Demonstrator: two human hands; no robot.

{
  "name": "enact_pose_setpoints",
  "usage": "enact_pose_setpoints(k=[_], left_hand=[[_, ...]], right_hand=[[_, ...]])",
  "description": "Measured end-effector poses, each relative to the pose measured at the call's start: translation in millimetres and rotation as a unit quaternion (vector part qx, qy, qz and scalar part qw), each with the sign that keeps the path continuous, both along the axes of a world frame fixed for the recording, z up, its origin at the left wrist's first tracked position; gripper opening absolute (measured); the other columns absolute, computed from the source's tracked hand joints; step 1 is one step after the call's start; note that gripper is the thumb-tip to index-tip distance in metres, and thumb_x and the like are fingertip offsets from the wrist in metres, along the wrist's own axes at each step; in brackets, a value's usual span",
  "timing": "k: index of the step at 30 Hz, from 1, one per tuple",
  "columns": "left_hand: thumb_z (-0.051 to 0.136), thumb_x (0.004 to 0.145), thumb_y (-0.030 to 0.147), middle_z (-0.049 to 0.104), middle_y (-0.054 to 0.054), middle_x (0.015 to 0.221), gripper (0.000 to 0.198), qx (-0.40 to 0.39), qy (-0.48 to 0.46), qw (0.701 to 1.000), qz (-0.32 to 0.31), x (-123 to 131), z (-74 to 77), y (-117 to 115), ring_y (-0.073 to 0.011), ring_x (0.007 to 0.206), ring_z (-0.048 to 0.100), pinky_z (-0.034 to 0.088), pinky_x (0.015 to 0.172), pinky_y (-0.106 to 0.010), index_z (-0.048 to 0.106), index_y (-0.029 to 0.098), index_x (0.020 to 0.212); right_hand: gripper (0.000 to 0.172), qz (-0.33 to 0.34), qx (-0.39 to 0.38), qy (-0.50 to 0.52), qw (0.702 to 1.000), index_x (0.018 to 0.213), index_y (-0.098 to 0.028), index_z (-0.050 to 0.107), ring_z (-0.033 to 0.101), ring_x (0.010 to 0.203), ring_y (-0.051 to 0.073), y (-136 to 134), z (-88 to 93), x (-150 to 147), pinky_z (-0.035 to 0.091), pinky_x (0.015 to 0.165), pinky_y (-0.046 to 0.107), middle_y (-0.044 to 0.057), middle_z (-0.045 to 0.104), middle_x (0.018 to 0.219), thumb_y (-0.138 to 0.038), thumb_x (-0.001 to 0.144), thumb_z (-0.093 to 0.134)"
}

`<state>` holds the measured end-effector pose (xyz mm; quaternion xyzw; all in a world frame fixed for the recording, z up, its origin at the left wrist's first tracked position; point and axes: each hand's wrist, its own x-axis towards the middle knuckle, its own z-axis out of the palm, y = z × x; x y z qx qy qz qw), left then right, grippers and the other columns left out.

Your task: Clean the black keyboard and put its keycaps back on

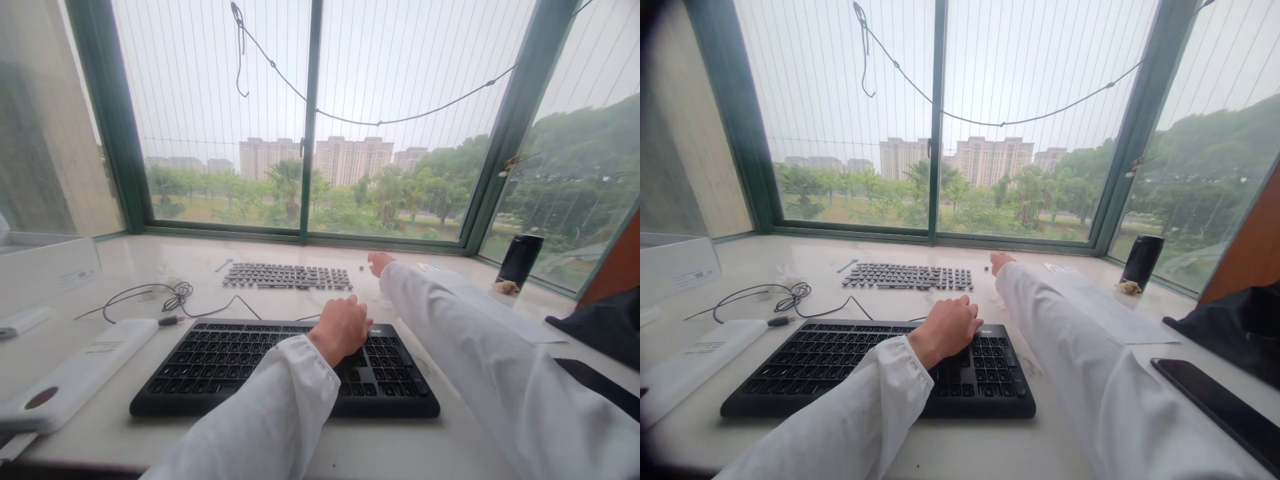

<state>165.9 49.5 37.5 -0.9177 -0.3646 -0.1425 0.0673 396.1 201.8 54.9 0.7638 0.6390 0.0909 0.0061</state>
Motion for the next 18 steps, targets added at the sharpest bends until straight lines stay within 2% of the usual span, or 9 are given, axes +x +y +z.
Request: enact_pose_setpoints(k=[4,8,13,18], left_hand=[[0.048,0.092,0.033,0.068,-0.014,0.091,0.031,-0.009,-0.009,0.999,0.053,-0.3,2.7,2.8,-0.0272,0.082,0.068,0.053,0.067,-0.036,0.071,0.013,0.095],[0.044,0.093,0.033,0.069,-0.013,0.086,0.033,-0.009,-0.032,0.997,0.064,1.1,4.2,4.0,-0.0264,0.079,0.069,0.053,0.064,-0.034,0.072,0.014,0.09],[0.042,0.093,0.035,0.069,-0.014,0.08,0.038,-0.006,-0.059,0.997,0.043,1.5,6.7,2.6,-0.0269,0.076,0.069,0.053,0.062,-0.035,0.072,0.013,0.085],[0.041,0.093,0.033,0.07,-0.013,0.078,0.039,-0.007,-0.052,0.997,0.047,-0.3,9.9,0.5,-0.0254,0.074,0.069,0.052,0.063,-0.033,0.072,0.012,0.084]], right_hand=[[0.035,0.014,-0.002,0.001,1.0,0.123,-0.017,0.056,0.06,0.104,0.021,39.0,-15.0,1.3,0.053,0.087,0.042,0.009,0.058,0.123,-0.035,0.093,0.057],[0.033,0.016,-0.033,0.011,0.999,0.122,-0.018,0.057,0.06,0.104,0.021,51.6,-24.9,7.6,0.053,0.087,0.042,0.009,0.058,0.123,-0.035,0.093,0.056],[0.035,0.006,-0.029,0.046,0.999,0.123,-0.017,0.056,0.061,0.104,0.021,39.7,-23.8,10.8,0.053,0.087,0.042,0.009,0.059,0.123,-0.035,0.092,0.058],[0.034,0.026,0.01,0.11,0.993,0.122,-0.017,0.057,0.061,0.103,0.021,8.9,-4.2,3.0,0.053,0.087,0.043,0.009,0.059,0.122,-0.035,0.093,0.057]])
